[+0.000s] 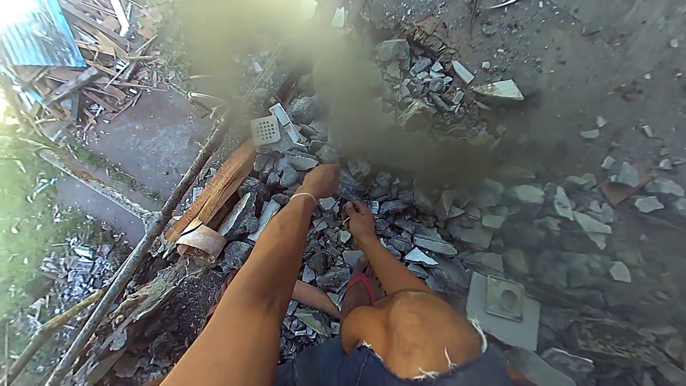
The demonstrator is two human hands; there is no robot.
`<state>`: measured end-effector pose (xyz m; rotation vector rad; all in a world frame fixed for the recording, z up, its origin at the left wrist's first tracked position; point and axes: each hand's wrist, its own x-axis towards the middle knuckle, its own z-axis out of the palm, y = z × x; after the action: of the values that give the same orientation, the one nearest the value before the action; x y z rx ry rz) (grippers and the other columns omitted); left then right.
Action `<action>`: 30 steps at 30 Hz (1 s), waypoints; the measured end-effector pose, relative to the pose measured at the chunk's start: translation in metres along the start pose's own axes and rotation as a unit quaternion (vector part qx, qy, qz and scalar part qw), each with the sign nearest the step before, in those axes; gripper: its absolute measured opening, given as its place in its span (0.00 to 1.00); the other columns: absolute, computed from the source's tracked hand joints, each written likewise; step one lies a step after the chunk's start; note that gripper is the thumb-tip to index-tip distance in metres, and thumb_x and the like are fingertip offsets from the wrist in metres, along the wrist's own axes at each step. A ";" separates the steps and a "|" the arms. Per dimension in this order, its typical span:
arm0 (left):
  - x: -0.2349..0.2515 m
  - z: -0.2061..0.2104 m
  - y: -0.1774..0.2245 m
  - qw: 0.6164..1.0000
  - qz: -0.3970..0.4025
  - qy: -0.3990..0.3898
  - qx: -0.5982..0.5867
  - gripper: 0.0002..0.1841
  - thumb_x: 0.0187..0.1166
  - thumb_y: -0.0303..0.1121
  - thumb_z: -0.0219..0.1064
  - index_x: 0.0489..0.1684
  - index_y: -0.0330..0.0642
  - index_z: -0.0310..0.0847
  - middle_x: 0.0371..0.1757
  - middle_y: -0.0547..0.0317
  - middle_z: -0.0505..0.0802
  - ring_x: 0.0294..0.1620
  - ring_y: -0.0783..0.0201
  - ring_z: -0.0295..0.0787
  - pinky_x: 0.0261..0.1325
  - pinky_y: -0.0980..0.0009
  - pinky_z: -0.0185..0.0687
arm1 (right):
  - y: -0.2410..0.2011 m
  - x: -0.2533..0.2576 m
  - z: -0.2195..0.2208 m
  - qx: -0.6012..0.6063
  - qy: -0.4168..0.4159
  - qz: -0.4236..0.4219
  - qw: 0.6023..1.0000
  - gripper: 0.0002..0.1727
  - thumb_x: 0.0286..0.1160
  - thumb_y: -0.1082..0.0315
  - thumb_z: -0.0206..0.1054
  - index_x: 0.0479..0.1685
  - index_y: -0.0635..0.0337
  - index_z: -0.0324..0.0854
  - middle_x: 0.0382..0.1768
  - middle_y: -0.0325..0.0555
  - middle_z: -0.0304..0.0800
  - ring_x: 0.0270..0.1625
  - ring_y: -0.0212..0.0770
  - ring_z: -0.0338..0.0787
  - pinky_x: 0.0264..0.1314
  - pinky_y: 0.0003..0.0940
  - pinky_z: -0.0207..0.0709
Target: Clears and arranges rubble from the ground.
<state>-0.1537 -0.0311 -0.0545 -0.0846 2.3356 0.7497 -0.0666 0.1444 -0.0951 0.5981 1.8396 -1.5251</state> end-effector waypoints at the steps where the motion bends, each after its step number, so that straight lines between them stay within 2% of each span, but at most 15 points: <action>1: 0.000 0.002 -0.002 1.000 0.002 0.003 -0.008 0.13 0.88 0.41 0.58 0.50 0.46 0.87 0.47 0.47 0.94 0.54 0.45 0.92 0.55 0.36 0.84 | 0.002 0.001 0.002 0.011 0.005 0.003 1.000 0.16 0.94 0.61 0.55 0.53 0.65 0.84 0.27 0.47 0.88 0.17 0.36 0.80 0.18 0.29 0.75; 5: 0.002 0.005 -0.005 1.000 0.011 0.009 -0.025 0.14 0.89 0.41 0.57 0.50 0.46 0.87 0.47 0.48 0.93 0.54 0.46 0.92 0.56 0.37 0.84 | 0.005 -0.001 0.006 0.052 0.018 0.006 0.998 0.17 0.95 0.60 0.55 0.54 0.65 0.83 0.27 0.48 0.87 0.15 0.37 0.79 0.17 0.30 0.76; 8: 0.002 0.007 -0.008 0.999 0.017 0.007 -0.034 0.13 0.89 0.41 0.58 0.48 0.46 0.87 0.46 0.48 0.93 0.53 0.46 0.91 0.56 0.37 0.83 | 0.003 -0.005 0.010 0.072 0.023 0.015 0.997 0.17 0.94 0.61 0.55 0.51 0.66 0.83 0.23 0.47 0.84 0.13 0.36 0.75 0.15 0.29 0.72; 14: 0.004 0.007 -0.009 0.999 0.013 0.009 -0.038 0.13 0.89 0.41 0.57 0.47 0.45 0.87 0.44 0.49 0.93 0.50 0.47 0.92 0.54 0.38 0.84 | 0.001 -0.006 0.023 0.090 0.052 0.017 0.994 0.17 0.95 0.61 0.53 0.51 0.66 0.81 0.22 0.47 0.83 0.13 0.35 0.74 0.13 0.28 0.69; 18: 0.005 0.007 -0.009 0.999 0.008 0.009 -0.046 0.13 0.88 0.41 0.59 0.46 0.46 0.87 0.44 0.49 0.93 0.50 0.47 0.91 0.54 0.38 0.84 | -0.001 -0.004 0.026 0.104 0.066 0.021 0.992 0.17 0.96 0.62 0.52 0.47 0.66 0.81 0.19 0.46 0.80 0.12 0.35 0.72 0.13 0.28 0.67; 20: 0.005 0.010 -0.010 0.999 0.008 0.012 -0.049 0.13 0.88 0.41 0.59 0.46 0.46 0.87 0.43 0.49 0.93 0.50 0.47 0.92 0.54 0.37 0.83 | 0.003 -0.001 0.025 0.112 0.059 0.028 0.992 0.17 0.96 0.62 0.51 0.47 0.65 0.80 0.21 0.47 0.81 0.12 0.36 0.72 0.14 0.29 0.68; 24: 0.004 0.017 -0.010 0.998 0.004 0.020 -0.051 0.12 0.88 0.41 0.59 0.46 0.45 0.87 0.43 0.48 0.93 0.50 0.46 0.92 0.53 0.37 0.84 | 0.016 0.006 0.024 0.137 0.027 0.039 0.989 0.16 0.96 0.60 0.52 0.56 0.64 0.79 0.32 0.52 0.89 0.15 0.37 0.77 0.15 0.29 0.73; 27: 0.003 0.016 -0.007 0.998 -0.003 0.017 -0.054 0.12 0.87 0.41 0.60 0.47 0.45 0.87 0.43 0.47 0.93 0.50 0.45 0.92 0.53 0.36 0.83 | 0.024 0.012 0.027 0.178 0.007 0.029 0.984 0.16 0.96 0.60 0.51 0.59 0.64 0.77 0.34 0.52 0.89 0.15 0.37 0.77 0.14 0.29 0.72; 30: 0.002 0.016 -0.006 0.999 -0.011 0.014 -0.041 0.13 0.87 0.41 0.60 0.48 0.45 0.87 0.44 0.47 0.93 0.51 0.45 0.92 0.54 0.36 0.84 | 0.031 0.017 0.030 0.193 -0.002 0.019 0.981 0.16 0.96 0.60 0.51 0.57 0.64 0.78 0.33 0.52 0.90 0.14 0.37 0.76 0.14 0.29 0.73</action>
<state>-0.1448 -0.0272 -0.0681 -0.1565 2.3262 0.8389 -0.0499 0.1206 -0.1316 0.8003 1.5253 -1.8712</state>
